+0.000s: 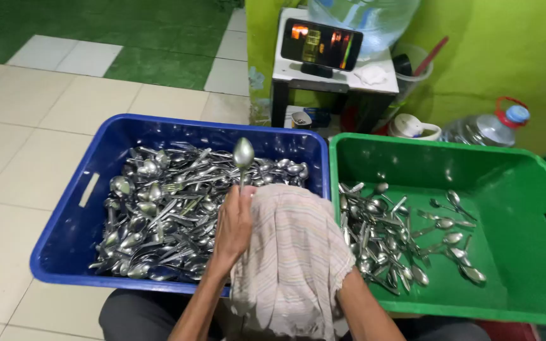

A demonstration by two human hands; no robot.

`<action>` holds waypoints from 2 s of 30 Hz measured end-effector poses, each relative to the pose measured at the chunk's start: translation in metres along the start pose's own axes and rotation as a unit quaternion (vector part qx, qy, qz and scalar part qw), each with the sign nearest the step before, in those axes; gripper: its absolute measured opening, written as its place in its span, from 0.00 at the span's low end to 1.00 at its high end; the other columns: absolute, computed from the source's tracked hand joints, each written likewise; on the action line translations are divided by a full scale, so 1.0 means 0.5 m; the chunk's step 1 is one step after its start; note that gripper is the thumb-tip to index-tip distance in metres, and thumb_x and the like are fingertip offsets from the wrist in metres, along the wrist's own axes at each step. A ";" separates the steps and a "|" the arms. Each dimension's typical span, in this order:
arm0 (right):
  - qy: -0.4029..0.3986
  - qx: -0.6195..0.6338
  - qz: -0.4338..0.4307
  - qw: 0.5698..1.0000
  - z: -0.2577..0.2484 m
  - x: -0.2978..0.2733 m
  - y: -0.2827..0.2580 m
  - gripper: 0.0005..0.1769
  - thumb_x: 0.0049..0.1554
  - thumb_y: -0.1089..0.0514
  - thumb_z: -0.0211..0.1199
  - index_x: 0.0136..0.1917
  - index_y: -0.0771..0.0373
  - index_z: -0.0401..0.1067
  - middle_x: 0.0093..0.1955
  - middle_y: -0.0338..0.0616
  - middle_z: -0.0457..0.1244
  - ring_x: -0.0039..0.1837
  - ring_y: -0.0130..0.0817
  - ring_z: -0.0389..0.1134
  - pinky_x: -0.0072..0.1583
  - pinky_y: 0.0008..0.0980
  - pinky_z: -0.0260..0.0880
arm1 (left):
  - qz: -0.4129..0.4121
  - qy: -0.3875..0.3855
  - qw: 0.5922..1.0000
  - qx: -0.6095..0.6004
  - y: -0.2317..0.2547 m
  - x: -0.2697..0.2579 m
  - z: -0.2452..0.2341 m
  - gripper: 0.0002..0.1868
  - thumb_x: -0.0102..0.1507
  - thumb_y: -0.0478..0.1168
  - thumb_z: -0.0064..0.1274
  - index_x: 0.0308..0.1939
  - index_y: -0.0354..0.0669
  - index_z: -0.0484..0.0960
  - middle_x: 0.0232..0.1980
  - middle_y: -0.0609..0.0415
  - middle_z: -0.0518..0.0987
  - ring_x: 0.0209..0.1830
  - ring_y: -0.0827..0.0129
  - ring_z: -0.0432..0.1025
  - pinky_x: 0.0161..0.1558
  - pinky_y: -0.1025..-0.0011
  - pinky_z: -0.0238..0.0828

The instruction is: The recorder is wiping individual metal spoons with a cloth and moving them from a blue bin to a green bin.

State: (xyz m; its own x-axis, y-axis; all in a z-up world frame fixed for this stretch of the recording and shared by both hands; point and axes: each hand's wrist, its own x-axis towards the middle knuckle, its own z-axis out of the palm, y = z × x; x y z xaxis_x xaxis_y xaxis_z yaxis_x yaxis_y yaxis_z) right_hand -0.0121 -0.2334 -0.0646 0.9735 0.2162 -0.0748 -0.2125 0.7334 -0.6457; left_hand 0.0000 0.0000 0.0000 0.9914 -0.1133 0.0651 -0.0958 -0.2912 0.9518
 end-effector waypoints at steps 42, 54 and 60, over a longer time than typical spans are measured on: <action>0.009 -0.418 0.034 0.908 -0.115 0.124 0.277 0.35 0.53 0.52 0.70 0.73 0.53 0.67 0.67 0.51 0.65 0.71 0.42 0.64 0.72 0.42 0.61 | -0.238 0.096 0.926 -0.276 -0.065 0.068 0.073 0.36 0.73 0.60 0.33 0.39 0.36 0.90 0.40 0.44 0.88 0.37 0.65 0.83 0.47 0.71 0.78; -0.074 -0.430 0.055 0.898 -0.239 0.142 0.381 0.26 0.60 0.44 0.62 0.66 0.57 0.70 0.59 0.53 0.65 0.64 0.45 0.64 0.68 0.47 0.61 | -0.105 0.136 0.943 -0.286 -0.082 0.086 0.034 0.32 0.76 0.51 0.31 0.39 0.31 0.86 0.41 0.38 0.87 0.44 0.60 0.82 0.51 0.68 0.76; -0.120 -0.398 0.052 0.908 -0.107 0.109 0.288 0.24 0.64 0.41 0.55 0.58 0.64 0.75 0.52 0.51 0.67 0.55 0.41 0.67 0.62 0.47 0.66 | -0.134 0.181 0.953 -0.202 -0.102 0.087 0.019 0.32 0.75 0.55 0.34 0.37 0.37 0.90 0.27 0.48 0.84 0.27 0.72 0.76 0.35 0.75 0.76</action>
State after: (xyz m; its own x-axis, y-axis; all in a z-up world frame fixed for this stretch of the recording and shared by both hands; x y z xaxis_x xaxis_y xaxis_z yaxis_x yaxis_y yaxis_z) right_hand 0.0148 -0.1503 -0.2023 0.8851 0.4613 -0.0618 -0.0815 0.0229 -0.9964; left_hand 0.0471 0.0010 -0.0485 0.9484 0.2698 -0.1667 0.1346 0.1333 0.9819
